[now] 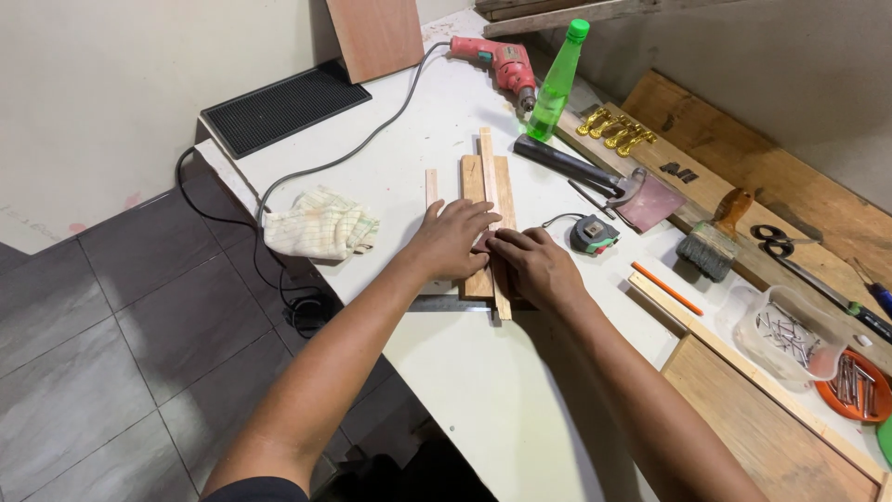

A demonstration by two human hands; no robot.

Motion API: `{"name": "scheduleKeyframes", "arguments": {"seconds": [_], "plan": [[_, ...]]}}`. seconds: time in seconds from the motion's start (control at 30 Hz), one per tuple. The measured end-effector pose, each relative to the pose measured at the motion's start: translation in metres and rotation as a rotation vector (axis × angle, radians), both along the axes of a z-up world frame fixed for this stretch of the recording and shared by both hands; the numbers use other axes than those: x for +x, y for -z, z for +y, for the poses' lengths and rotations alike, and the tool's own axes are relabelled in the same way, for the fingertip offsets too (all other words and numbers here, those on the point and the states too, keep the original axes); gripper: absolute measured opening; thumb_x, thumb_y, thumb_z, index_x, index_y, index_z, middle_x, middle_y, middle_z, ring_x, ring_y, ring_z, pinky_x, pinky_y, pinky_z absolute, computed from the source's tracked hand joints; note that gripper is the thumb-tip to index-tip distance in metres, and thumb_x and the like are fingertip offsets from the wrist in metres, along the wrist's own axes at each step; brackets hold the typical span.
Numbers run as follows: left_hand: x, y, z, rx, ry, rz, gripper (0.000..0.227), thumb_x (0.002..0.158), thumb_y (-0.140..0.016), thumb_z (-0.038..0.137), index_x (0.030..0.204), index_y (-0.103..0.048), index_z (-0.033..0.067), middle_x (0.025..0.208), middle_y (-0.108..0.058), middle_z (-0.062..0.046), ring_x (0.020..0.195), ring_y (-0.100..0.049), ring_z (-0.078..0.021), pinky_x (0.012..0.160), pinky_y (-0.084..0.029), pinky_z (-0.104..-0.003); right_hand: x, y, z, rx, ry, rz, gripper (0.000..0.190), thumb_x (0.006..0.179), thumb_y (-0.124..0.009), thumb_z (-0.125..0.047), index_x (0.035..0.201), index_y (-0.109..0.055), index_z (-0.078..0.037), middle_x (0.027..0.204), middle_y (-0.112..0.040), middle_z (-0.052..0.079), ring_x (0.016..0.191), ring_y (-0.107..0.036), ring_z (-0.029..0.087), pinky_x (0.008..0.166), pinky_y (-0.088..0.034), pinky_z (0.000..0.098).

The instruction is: Measure and mark wood strips to construct a small picture frame.

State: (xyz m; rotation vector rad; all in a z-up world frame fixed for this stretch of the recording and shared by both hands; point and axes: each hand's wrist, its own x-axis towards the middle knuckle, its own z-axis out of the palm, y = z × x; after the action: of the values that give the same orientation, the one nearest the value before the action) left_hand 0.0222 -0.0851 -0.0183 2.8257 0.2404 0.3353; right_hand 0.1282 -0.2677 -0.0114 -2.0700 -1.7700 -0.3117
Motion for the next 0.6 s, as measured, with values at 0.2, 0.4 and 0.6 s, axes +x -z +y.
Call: {"name": "scheduleKeyframes", "arguments": {"seconds": [0.2, 0.4, 0.6], "plan": [[0.004, -0.046, -0.001, -0.023, -0.068, 0.388, 0.089, 0.071, -0.078, 0.069, 0.148, -0.050, 0.0327, 0.169, -0.027, 0.003, 0.159, -0.016, -0.0225, 0.128, -0.008, -0.061, -0.001, -0.005, 0.004, -0.083, 0.016, 0.010, 0.048, 0.084, -0.074, -0.022, 0.132, -0.069, -0.016, 0.140, -0.064, 0.002, 0.093, -0.058, 0.032, 0.083, -0.056, 0.0390], [0.023, -0.022, 0.018, -0.125, -0.108, 0.454, 0.149, 0.056, -0.085, 0.077, 0.164, 0.002, 0.0223, 0.172, 0.000, -0.006, 0.158, -0.002, -0.0232, 0.125, -0.005, -0.058, 0.008, -0.018, 0.023, -0.225, 0.067, -0.043, 0.053, 0.087, -0.067, -0.025, 0.139, -0.063, -0.016, 0.147, -0.060, 0.001, 0.091, -0.060, 0.029, 0.084, -0.056, 0.0391], [0.032, -0.012, 0.024, -0.132, -0.086, 0.486, 0.163, 0.048, -0.081, 0.087, 0.164, 0.010, 0.0153, 0.173, 0.004, -0.008, 0.159, 0.001, -0.0236, 0.128, -0.007, -0.047, 0.040, -0.002, 0.071, -0.290, 0.223, 0.070, 0.055, 0.091, -0.061, -0.017, 0.145, -0.060, -0.027, 0.152, -0.055, -0.007, 0.089, -0.063, 0.026, 0.082, -0.057, 0.0385]]}}
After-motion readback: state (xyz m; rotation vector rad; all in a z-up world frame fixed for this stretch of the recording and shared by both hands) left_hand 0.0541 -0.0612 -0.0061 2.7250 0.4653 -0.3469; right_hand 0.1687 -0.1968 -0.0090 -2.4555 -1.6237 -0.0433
